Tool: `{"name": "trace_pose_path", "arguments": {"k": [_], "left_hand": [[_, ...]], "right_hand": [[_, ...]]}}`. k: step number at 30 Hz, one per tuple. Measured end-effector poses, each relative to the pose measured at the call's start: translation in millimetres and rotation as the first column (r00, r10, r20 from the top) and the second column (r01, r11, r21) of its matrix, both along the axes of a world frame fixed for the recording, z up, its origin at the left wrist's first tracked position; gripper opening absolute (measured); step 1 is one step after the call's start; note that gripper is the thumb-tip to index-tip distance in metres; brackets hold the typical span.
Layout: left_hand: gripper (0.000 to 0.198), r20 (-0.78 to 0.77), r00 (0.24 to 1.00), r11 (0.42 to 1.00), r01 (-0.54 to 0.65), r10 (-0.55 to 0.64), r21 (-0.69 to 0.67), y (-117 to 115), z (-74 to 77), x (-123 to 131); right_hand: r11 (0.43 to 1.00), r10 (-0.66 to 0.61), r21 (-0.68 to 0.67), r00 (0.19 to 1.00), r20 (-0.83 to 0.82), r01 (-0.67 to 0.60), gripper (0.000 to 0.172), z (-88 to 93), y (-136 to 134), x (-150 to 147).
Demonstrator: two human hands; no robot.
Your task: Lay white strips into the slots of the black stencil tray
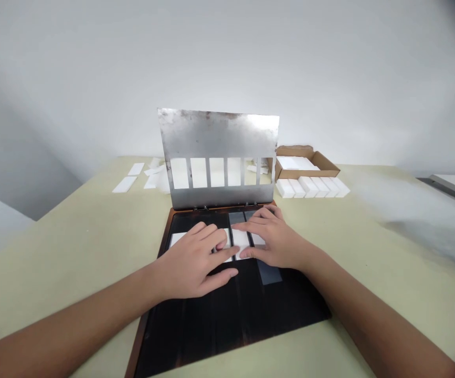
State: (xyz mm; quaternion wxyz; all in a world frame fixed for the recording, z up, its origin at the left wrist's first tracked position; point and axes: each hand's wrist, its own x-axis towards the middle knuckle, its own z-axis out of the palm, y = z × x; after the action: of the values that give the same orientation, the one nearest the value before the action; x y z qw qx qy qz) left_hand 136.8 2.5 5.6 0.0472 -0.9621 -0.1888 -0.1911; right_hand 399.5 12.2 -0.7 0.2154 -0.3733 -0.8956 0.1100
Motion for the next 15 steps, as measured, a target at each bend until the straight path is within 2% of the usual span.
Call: {"name": "trace_pose_path", "arguments": {"k": [3, 5, 10, 15], "left_hand": [[0.022, 0.007, 0.985, 0.985, 0.173, -0.173, -0.005, -3.2, 2.4, -0.3], [0.029, -0.022, 0.970, 0.970, 0.241, -0.242, -0.044, -4.2, 3.9, 1.7], [0.040, -0.089, 0.983, 0.981, 0.150, -0.162, -0.125, -1.9, 5.3, 6.2], [0.039, -0.104, 0.990, 0.987, 0.082, -0.097, -0.138, -2.5, 4.8, 4.1]], "right_hand": [[1.000, -0.014, -0.002, 1.000, 0.013, 0.014, 0.042, 0.1, 0.1, -1.8], [1.000, -0.026, 0.004, 1.000, 0.010, 0.026, 0.036, -0.4, 0.3, -2.9], [0.999, -0.041, 0.012, 0.999, 0.021, 0.041, 0.031, -1.4, 0.7, -5.7], [0.999, -0.039, 0.012, 0.998, 0.039, 0.038, 0.040, 0.9, -0.2, -6.3]]}}
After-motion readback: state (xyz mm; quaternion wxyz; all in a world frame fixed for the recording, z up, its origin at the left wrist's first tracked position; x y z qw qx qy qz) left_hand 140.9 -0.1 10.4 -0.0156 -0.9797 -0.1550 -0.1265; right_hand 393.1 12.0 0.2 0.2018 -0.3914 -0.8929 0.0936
